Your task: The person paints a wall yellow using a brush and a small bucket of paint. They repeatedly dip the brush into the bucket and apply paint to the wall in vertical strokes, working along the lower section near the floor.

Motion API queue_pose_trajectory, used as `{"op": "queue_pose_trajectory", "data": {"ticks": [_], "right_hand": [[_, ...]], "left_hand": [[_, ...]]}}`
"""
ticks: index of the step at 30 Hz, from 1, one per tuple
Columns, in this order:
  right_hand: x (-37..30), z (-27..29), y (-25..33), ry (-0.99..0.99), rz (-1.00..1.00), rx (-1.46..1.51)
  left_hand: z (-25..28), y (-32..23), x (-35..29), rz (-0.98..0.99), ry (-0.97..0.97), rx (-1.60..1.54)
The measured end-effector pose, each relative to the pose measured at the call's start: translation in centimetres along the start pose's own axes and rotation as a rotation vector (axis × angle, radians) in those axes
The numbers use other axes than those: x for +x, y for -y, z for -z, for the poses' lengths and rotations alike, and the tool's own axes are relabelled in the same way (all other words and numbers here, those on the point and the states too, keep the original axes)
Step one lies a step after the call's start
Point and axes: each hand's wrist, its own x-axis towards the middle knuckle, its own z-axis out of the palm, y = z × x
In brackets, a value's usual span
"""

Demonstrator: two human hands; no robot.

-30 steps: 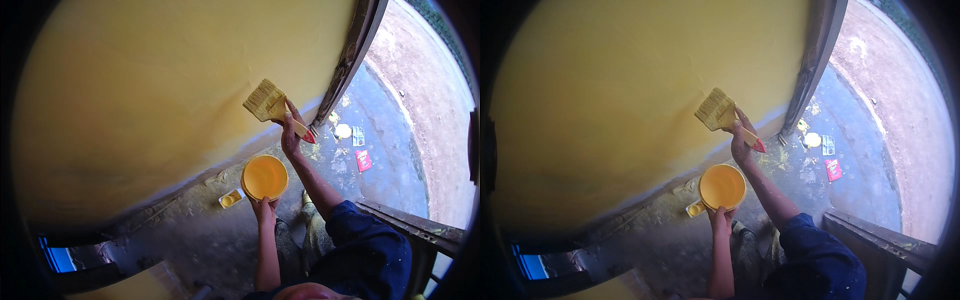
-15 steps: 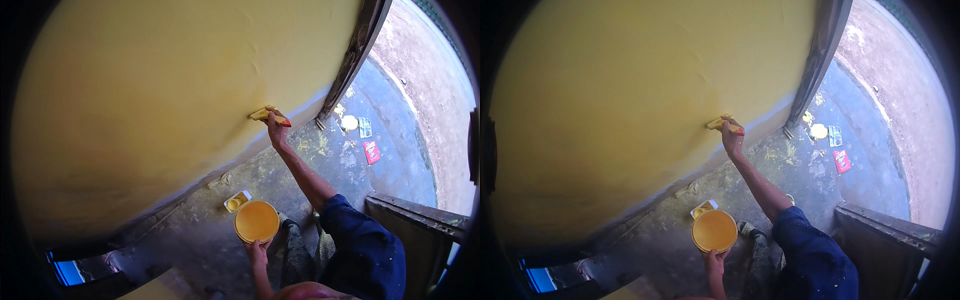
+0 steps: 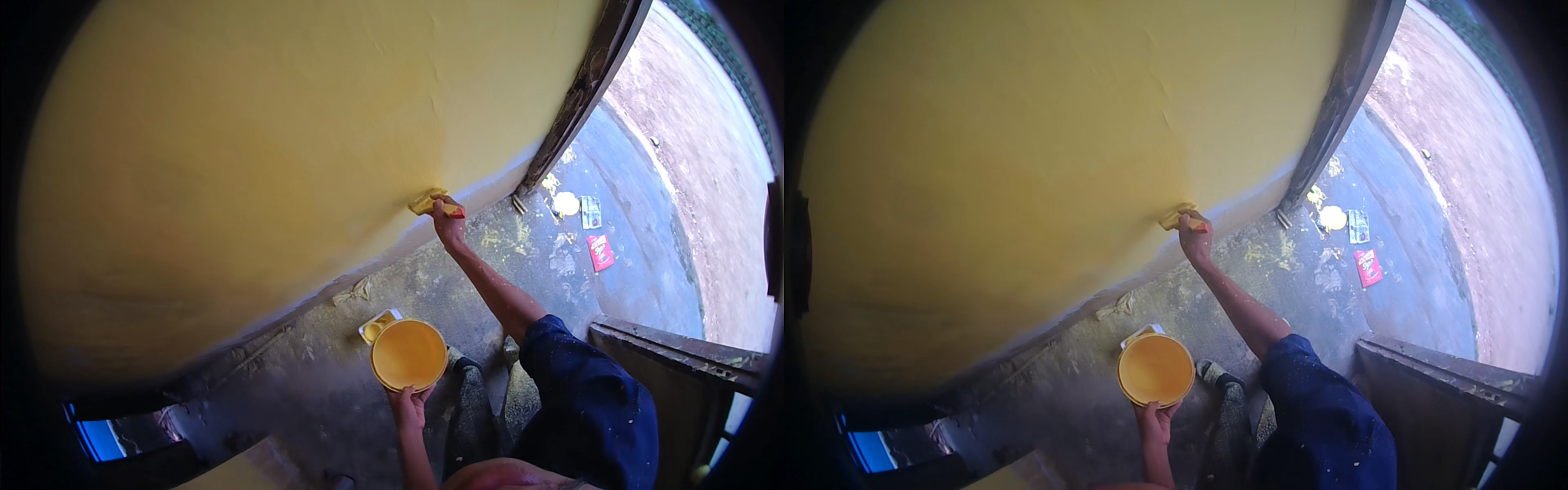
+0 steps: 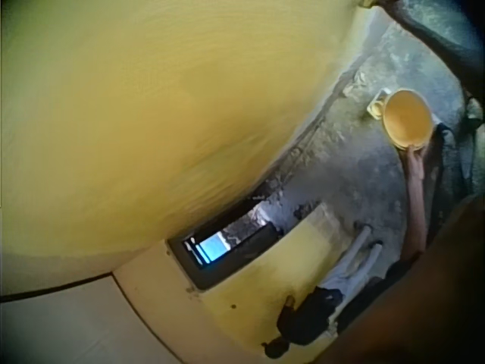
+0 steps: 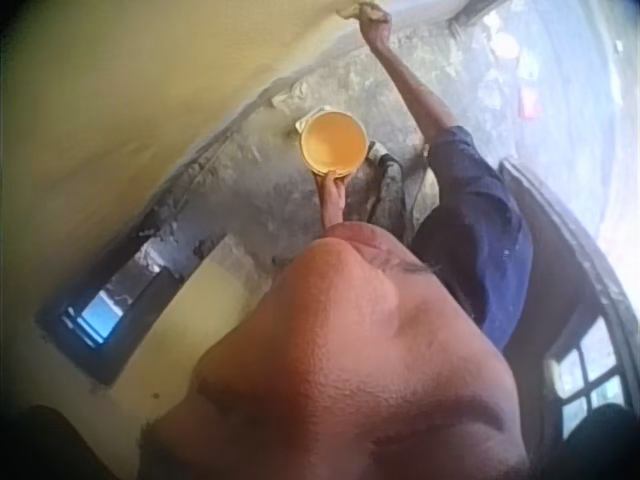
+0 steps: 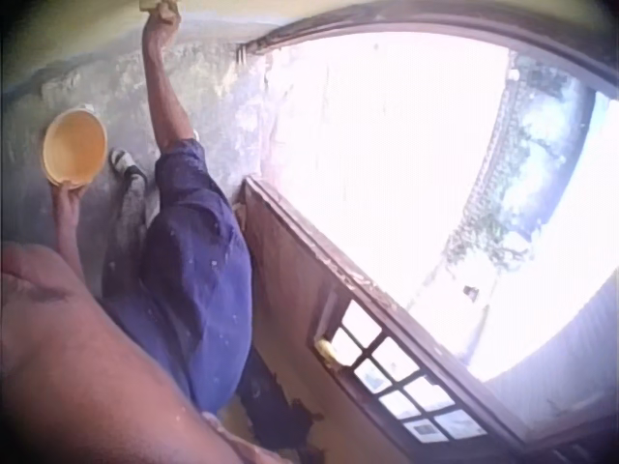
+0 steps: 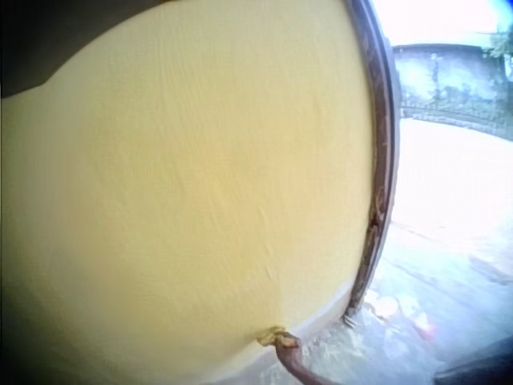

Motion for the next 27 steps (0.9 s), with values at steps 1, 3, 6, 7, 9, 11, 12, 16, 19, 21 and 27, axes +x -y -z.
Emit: {"op": "queue_pose_trajectory", "data": {"ticks": [1,3,6,7,9,11,12,16,19,21,27], "right_hand": [[0.2,-0.1,2.1,0.009,0.035,-0.009],[1.0,-0.8,7.9,0.089,0.27,0.314],[0.0,-0.3,13.4,0.047,0.391,0.227],[-0.4,-0.2,13.4,0.002,0.434,0.081],[-1.6,0.1,10.5,0.0,0.461,-0.172],[-1.5,-0.8,4.9,-0.011,0.461,-0.196],[-1.9,-0.8,2.1,0.0,0.38,-0.215],[-0.3,-0.3,-0.6,-0.055,-0.111,-0.062],[2.4,1.5,6.5,0.054,0.123,0.213],[2.9,3.2,11.0,0.037,0.317,0.177],[3.3,6.2,5.2,-0.005,0.447,-0.256]], "left_hand": [[0.1,-0.2,-0.1,-0.019,0.02,-0.004],[0.2,-0.4,-0.3,-0.014,0.004,0.001],[0.4,-0.3,0.0,0.005,-0.03,-0.009],[0.5,-0.2,0.2,0.014,-0.023,-0.008],[0.8,0.0,0.3,0.019,-0.019,0.004],[0.7,0.5,0.4,-0.023,0.003,-0.004],[0.7,0.6,0.3,-0.011,-0.028,0.004],[0.4,1.1,-1.0,0.005,-0.066,0.014],[0.1,0.8,-1.8,-0.015,-0.079,0.015],[-0.2,1.0,-2.0,-0.019,-0.073,0.014],[-1.9,3.4,-1.6,-0.061,-0.107,-0.041]]}}
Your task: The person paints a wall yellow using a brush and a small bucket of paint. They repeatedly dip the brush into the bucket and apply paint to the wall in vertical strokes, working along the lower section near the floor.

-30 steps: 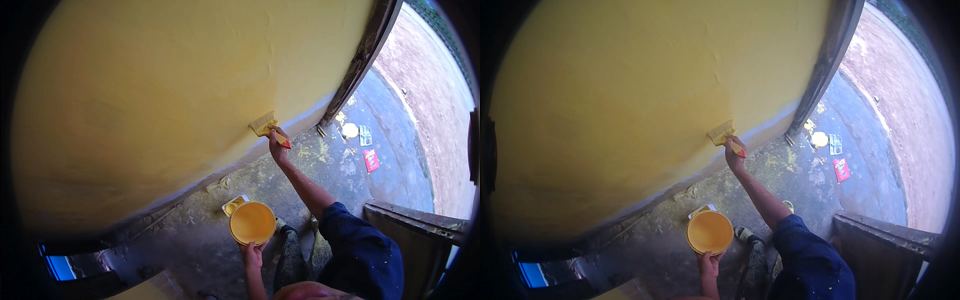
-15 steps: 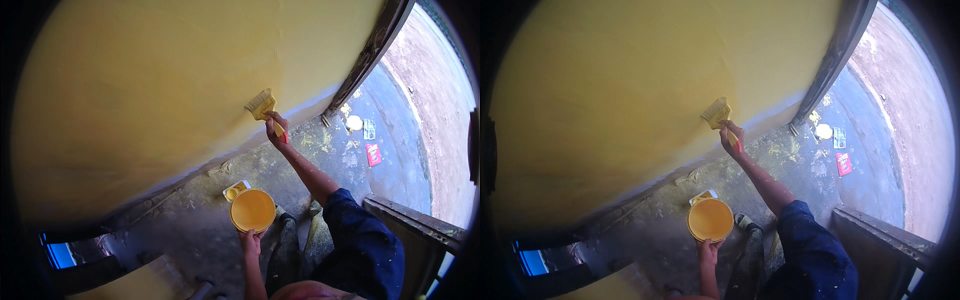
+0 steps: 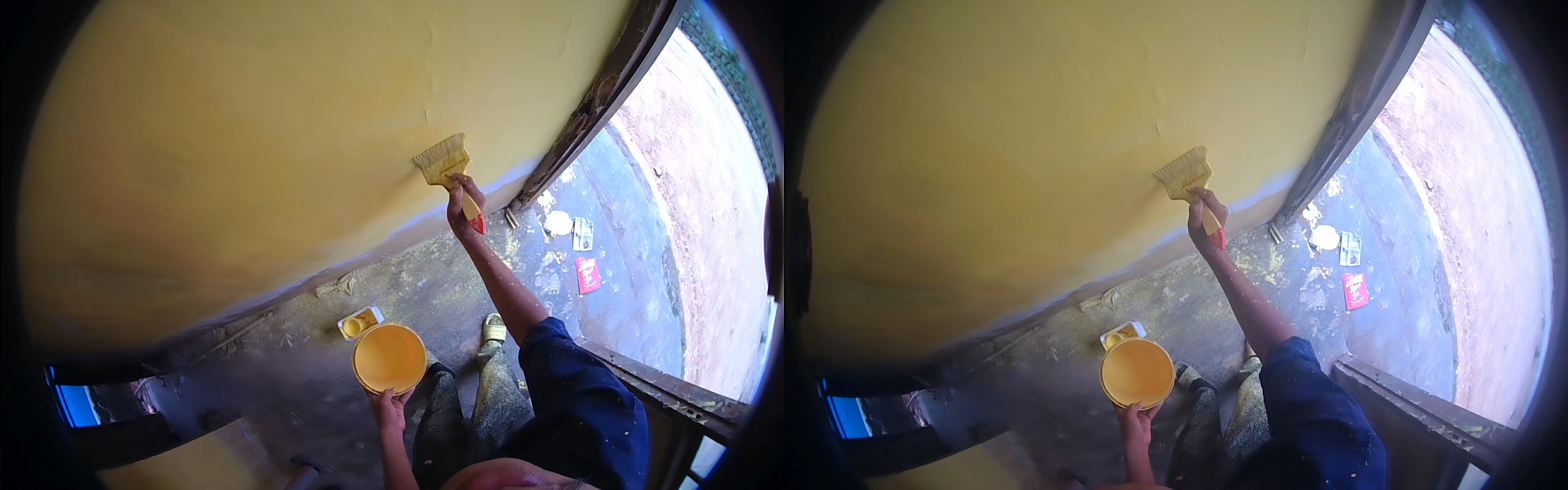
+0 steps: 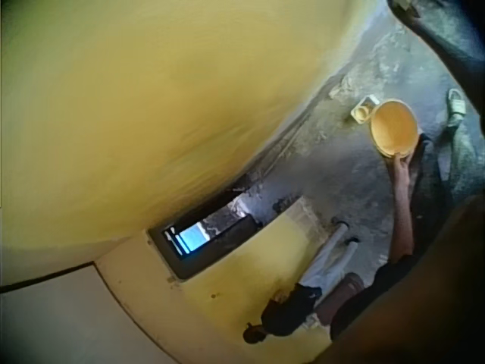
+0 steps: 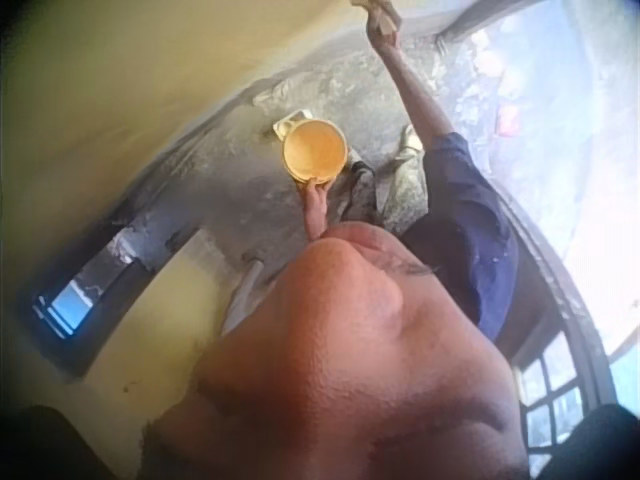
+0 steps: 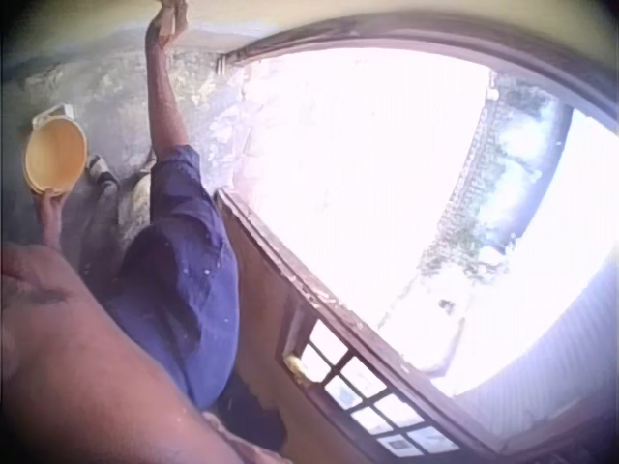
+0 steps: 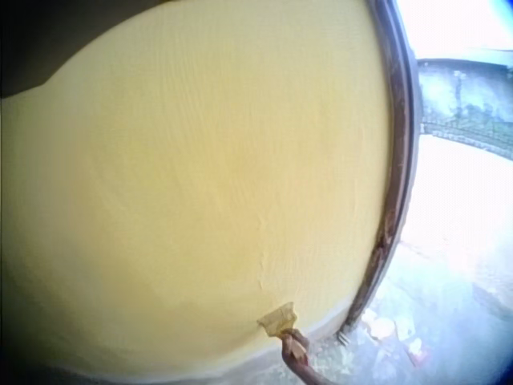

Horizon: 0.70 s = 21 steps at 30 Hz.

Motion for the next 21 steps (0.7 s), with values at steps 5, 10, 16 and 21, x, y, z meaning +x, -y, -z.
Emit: {"op": "queue_pose_trajectory", "data": {"ticks": [5,10,16,21], "right_hand": [[-1.6,-1.5,-6.1,-0.022,-0.838,0.26],[3.5,1.8,1.4,0.041,-0.2,0.422],[1.1,2.4,-2.4,0.069,0.011,0.131],[-1.5,1.2,-9.4,0.142,-0.595,0.342]], "left_hand": [[-1.3,1.5,0.1,0.065,0.03,-0.068],[-2.4,2.1,-1.1,0.01,-0.007,-0.056],[-4.7,2.3,-0.9,-0.022,0.054,-0.062],[-5.8,2.6,-1.9,0.013,0.038,-0.086]]}}
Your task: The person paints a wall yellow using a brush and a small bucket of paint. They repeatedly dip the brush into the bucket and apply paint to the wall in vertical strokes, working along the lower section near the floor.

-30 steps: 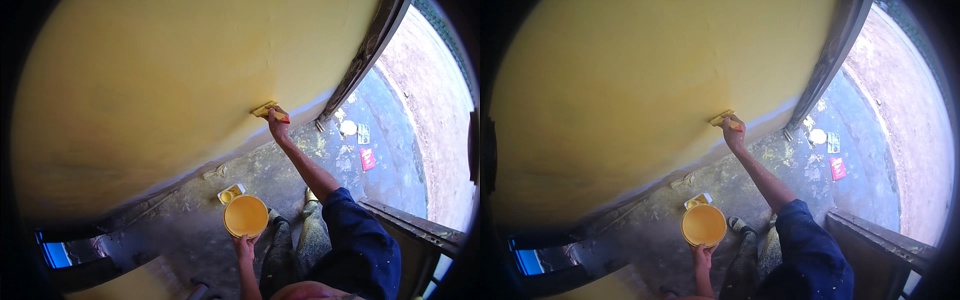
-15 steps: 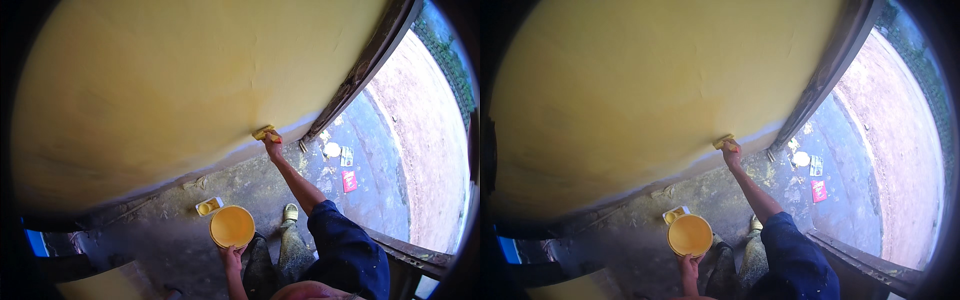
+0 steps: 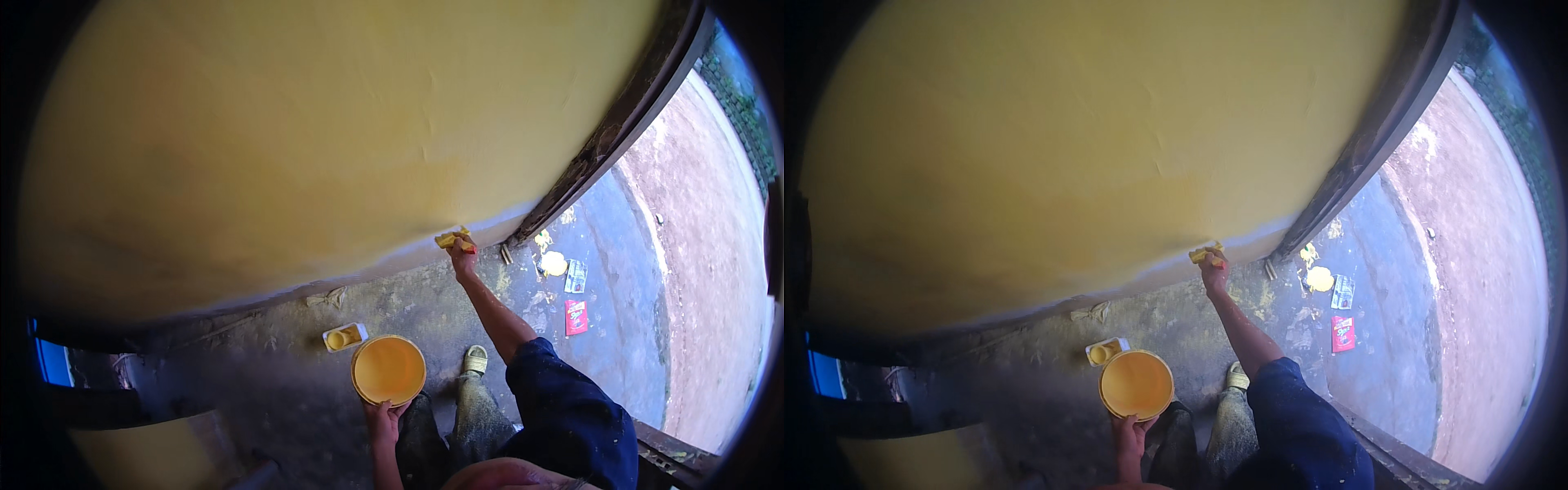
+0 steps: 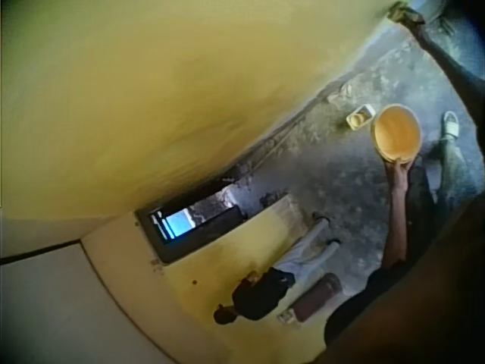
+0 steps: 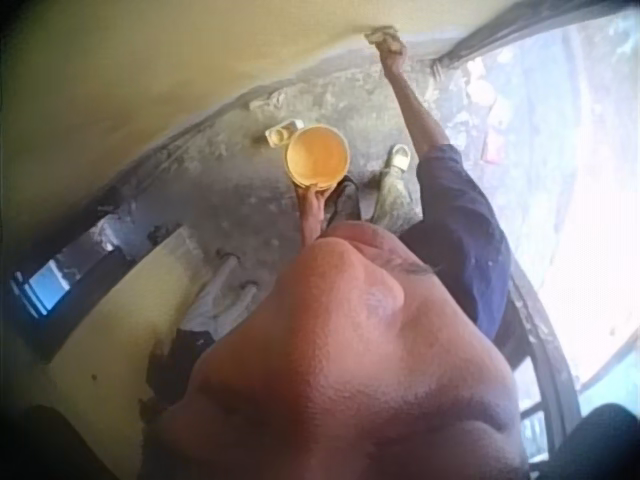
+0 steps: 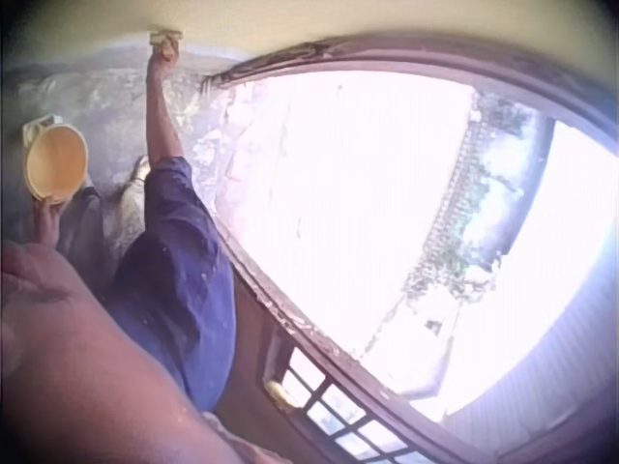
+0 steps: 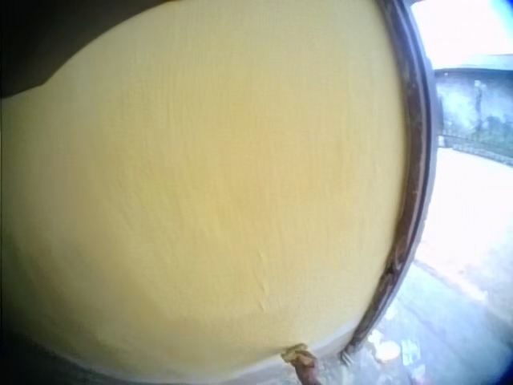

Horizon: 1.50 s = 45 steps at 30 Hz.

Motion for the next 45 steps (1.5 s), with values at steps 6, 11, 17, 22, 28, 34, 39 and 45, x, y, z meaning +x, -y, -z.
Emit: {"op": "queue_pose_trajectory", "data": {"ticks": [6,11,17,22,28,34,39,45], "right_hand": [[-1.2,-0.4,10.6,0.063,0.429,0.157],[-1.3,-1.5,9.2,0.013,0.52,0.012],[-0.2,-1.0,-3.6,-0.036,-0.071,0.057],[-0.5,-0.8,2.8,0.007,0.241,0.154],[-3.3,-1.7,4.2,0.054,0.49,0.05],[-2.1,-2.0,-5.2,-0.051,-0.046,0.009],[-1.4,-2.9,8.3,-0.012,0.247,0.184],[-3.0,-1.1,12.2,0.016,0.512,0.08]], "left_hand": [[0.0,0.7,0.0,-0.028,-0.001,0.001],[-0.8,1.5,0.3,-0.047,0.018,-0.004],[-1.1,3.2,0.2,-0.098,0.093,-0.04],[-0.6,4.2,-0.3,-0.021,-0.011,-0.031],[0.5,3.9,0.4,0.012,-0.004,-0.017],[1.2,4.4,1.6,-0.047,-0.035,-0.038],[1.1,3.2,-0.1,-0.018,-0.052,-0.041],[-0.9,1.5,-0.4,-0.048,-0.005,-0.055]]}}
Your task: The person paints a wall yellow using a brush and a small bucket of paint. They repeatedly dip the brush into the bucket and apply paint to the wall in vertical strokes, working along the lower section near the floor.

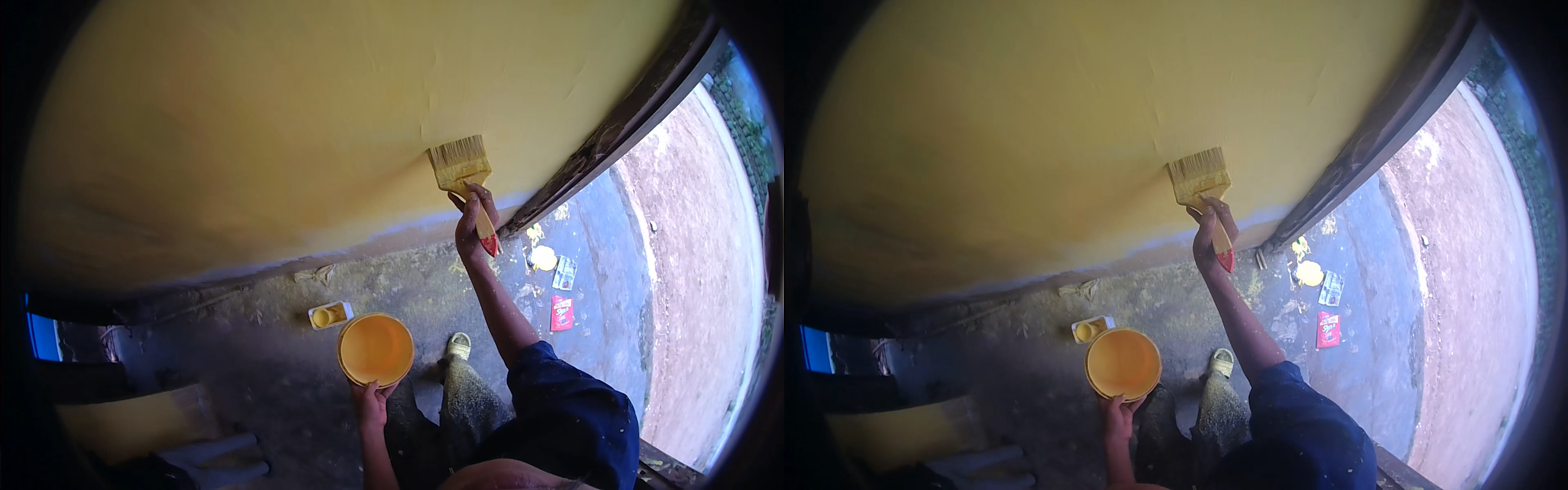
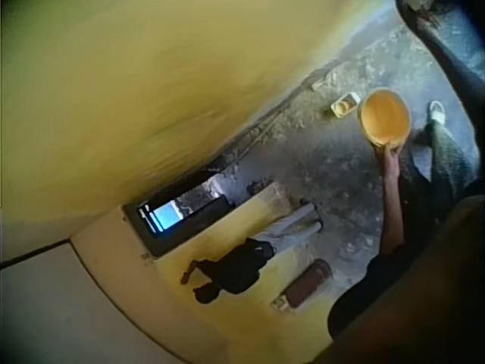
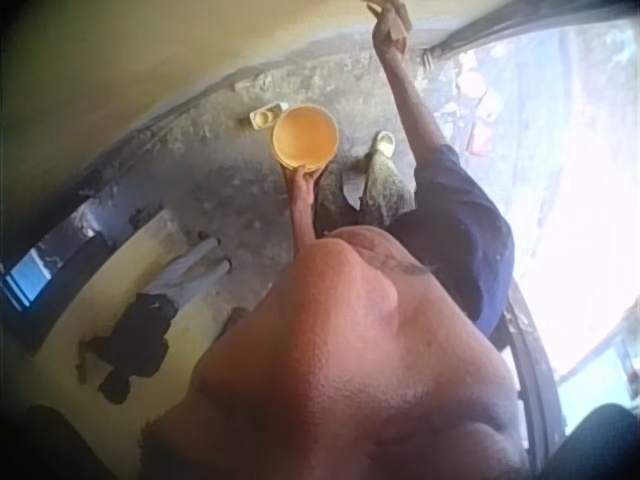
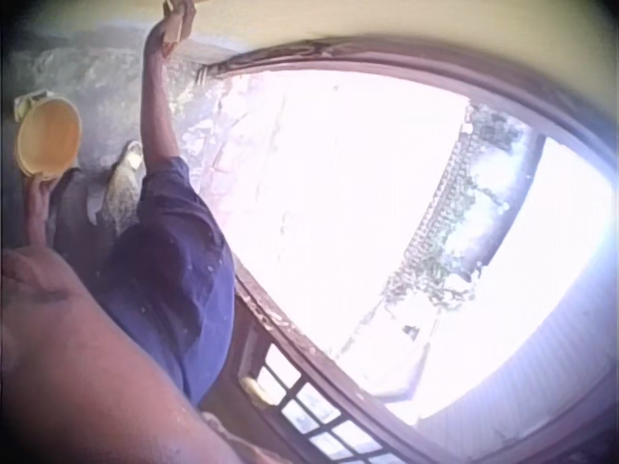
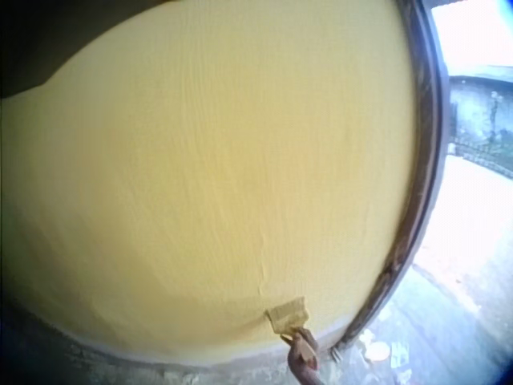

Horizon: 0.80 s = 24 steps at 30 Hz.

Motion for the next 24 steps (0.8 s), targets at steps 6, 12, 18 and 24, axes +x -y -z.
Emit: {"op": "queue_pose_trajectory", "data": {"ticks": [6,12,18,24], "right_hand": [[-3.6,1.1,-9.9,0.027,-0.529,-0.088],[-0.7,-1.8,-2.9,-0.045,-0.184,0.137],[-6.5,-1.0,-10.5,0.062,-0.21,-0.066],[-5.9,-0.6,-12.6,-0.115,-0.681,-0.221]], "left_hand": [[-0.8,0.7,0.5,-0.051,0.068,-0.028],[-1.1,0.6,-0.7,-0.017,0.039,-0.011],[0.0,1.6,-0.9,-0.02,-0.014,-0.023],[0.6,1.8,-2.5,-0.052,-0.055,-0.077]]}}
